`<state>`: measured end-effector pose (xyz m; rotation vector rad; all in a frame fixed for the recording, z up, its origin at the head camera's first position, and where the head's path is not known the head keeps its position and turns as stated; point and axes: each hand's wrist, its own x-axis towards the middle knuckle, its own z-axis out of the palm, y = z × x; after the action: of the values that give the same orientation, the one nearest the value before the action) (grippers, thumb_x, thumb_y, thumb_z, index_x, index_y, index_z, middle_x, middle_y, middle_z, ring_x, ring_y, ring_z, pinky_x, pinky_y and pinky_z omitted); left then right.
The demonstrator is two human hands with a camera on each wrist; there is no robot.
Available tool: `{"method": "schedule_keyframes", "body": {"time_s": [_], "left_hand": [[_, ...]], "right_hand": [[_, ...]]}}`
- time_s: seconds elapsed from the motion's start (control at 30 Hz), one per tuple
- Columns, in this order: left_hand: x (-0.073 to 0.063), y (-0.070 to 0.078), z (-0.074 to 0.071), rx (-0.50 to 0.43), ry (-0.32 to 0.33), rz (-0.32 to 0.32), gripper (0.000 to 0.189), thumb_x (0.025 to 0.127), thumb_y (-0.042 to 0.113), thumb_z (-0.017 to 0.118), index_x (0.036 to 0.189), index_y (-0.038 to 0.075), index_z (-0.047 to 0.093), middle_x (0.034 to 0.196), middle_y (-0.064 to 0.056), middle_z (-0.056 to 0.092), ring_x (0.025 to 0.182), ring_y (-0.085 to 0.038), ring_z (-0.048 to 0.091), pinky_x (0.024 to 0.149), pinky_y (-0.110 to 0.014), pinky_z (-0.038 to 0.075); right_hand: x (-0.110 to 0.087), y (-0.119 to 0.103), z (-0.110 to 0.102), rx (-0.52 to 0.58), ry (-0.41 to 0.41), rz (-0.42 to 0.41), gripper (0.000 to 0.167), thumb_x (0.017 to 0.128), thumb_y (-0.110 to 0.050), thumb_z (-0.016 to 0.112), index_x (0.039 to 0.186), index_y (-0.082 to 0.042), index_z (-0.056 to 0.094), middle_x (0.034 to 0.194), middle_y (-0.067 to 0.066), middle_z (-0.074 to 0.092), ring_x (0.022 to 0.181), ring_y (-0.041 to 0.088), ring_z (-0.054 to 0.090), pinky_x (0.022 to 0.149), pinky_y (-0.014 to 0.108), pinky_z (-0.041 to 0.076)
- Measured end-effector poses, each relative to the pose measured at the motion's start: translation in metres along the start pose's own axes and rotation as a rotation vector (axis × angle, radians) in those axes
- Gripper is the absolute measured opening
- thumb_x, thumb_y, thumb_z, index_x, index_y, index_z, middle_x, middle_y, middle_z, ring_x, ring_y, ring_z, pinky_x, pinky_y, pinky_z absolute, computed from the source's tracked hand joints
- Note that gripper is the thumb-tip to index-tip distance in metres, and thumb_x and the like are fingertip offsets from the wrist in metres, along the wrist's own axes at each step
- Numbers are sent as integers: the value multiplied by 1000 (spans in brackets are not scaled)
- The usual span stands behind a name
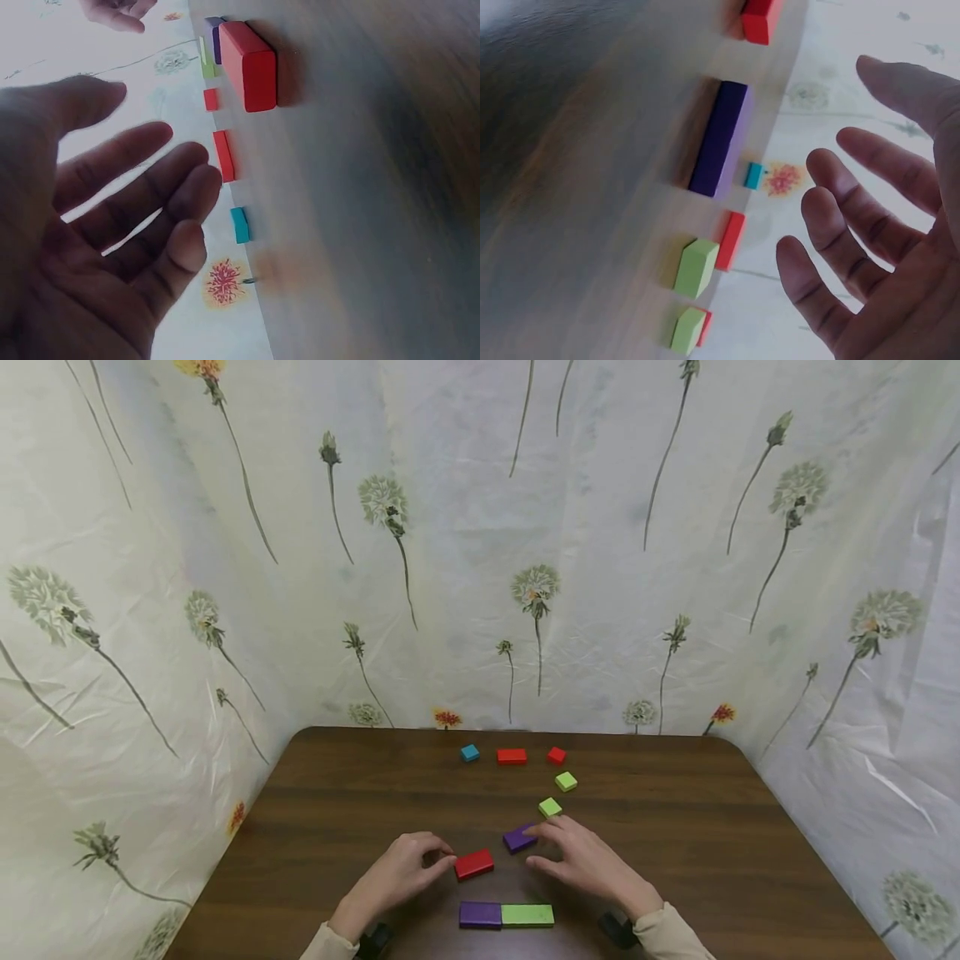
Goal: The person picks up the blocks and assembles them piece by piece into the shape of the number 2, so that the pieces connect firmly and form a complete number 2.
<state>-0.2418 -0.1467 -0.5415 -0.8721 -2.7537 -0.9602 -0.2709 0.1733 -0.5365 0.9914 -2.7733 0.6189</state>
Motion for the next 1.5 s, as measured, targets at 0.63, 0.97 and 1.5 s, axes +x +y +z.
{"method": "schedule_keyframes", "body": {"time_s": [0.63,0.97,1.5], "left_hand": [[0,-8,12,69,12,-141,15,93,27,64,94,16,74,90,7,67,82,-4,60,70,-25,50],[1,-11,20,139,-39,-140,21,93,31,64,98,16,76,90,9,66,86,-7,61,75,-30,50],[1,-9,29,178,-17,-109,19,92,31,65,95,18,78,83,12,67,82,-7,60,77,-33,46]], "right_hand": [[33,-8,17,-5,-53,-156,35,85,-36,73,113,-17,70,96,-5,62,84,5,51,73,26,45],[42,-14,28,-44,-102,-187,35,83,-35,75,114,-19,71,85,-7,56,76,3,44,69,22,40],[43,-20,39,-49,-188,-163,27,86,-32,72,110,-20,72,95,-6,61,86,6,55,74,25,47]]}}
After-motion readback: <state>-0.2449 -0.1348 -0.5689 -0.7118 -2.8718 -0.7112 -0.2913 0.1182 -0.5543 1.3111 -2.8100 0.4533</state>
